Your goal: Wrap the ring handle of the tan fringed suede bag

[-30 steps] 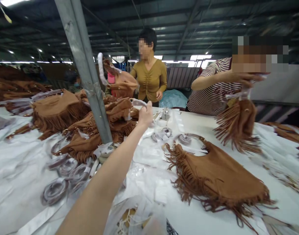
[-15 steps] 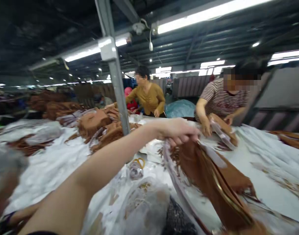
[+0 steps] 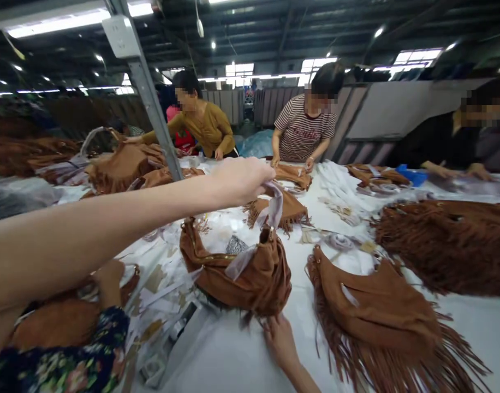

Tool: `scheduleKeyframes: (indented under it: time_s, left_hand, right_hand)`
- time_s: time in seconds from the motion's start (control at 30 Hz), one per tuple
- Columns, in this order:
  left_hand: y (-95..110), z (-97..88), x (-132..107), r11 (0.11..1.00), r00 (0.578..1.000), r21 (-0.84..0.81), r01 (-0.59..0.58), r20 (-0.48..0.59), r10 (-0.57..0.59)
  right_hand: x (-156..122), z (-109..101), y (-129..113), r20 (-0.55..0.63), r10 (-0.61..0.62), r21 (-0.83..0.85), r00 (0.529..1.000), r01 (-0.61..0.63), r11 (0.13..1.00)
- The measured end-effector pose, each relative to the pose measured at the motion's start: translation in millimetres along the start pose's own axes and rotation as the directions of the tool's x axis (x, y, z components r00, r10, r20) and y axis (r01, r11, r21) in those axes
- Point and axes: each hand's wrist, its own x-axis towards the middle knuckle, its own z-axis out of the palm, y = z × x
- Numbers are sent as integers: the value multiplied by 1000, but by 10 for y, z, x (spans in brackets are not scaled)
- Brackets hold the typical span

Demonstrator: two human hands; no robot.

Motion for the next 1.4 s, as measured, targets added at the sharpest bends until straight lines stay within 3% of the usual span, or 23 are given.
scheduleKeyframes:
  time_s: [0.07,0.13,0.23,0.3,0.4,0.5,0.57,0.67,0.77,0.87,1.0,1.1,1.17,1.23,1.27,1.33,1.4]
  left_hand:
    - [24,-170,-86,999,999,38,37,-30,-36]
    - [61,-281,-167,997,998,69,30,-57,-27]
    - [165,-342,-264,996,994,89,-5,-109,14]
    - [275,-356,-317,997,990,74,-28,-136,37]
    - [504,-441,-413,998,989,-20,-61,-136,58]
    - [785,-677,-559,992,994,-115,-53,-102,41]
    - [964,-897,-665,989,996,-137,-64,-75,54]
    - [1145,-1169,-742,975,989,-171,-144,-54,137]
    - [1171,-1133,-631,961,990,-238,-139,-42,132]
    - [1066,-638,-384,962,997,-263,-77,-26,73]
    - [935,536,-219,954,999,-297,-42,8,46]
    - [1068,1497,-509,878,995,-469,96,33,-91]
    - [1315,2100,-958,757,963,-598,265,130,-235]
    - [1649,2650,-1588,602,887,-657,453,262,-381]
    - [1831,2894,-1949,504,818,-662,555,323,-476]
    - [2206,3284,-2691,292,638,-641,710,409,-653]
    - [2568,3514,-3335,96,457,-608,788,472,-754]
  right_hand:
    - [-232,-50,160,82,33,110,996,-42,993]
    - [-415,-251,340,107,171,236,979,-192,953]
    - [-452,-926,420,53,383,397,922,-371,840]
    - [-297,-1564,249,-16,339,463,941,-294,836]
    - [59,-2517,-251,-211,143,438,967,-37,898]
    - [307,-3151,-742,-343,-146,294,928,254,922]
    - [330,-3342,-932,-320,-286,228,903,367,902]
    - [175,-3378,-985,-189,-393,256,900,432,865]
    - [-67,-3261,-919,-95,-298,335,950,313,889]
    - [-228,-2995,-876,-24,-66,413,998,70,908]
    - [-250,-2226,-624,82,126,446,989,-149,882]
    - [-270,-1521,-143,243,235,320,941,-306,897]
    - [-340,-1186,227,323,226,325,919,-332,886]
    - [-454,-1024,548,351,222,345,909,-347,872]
    - [-520,-1000,672,360,219,355,907,-351,867]
    - [-642,-1014,844,392,205,369,897,-358,858]
    - [-718,-1040,932,420,204,334,884,-359,872]
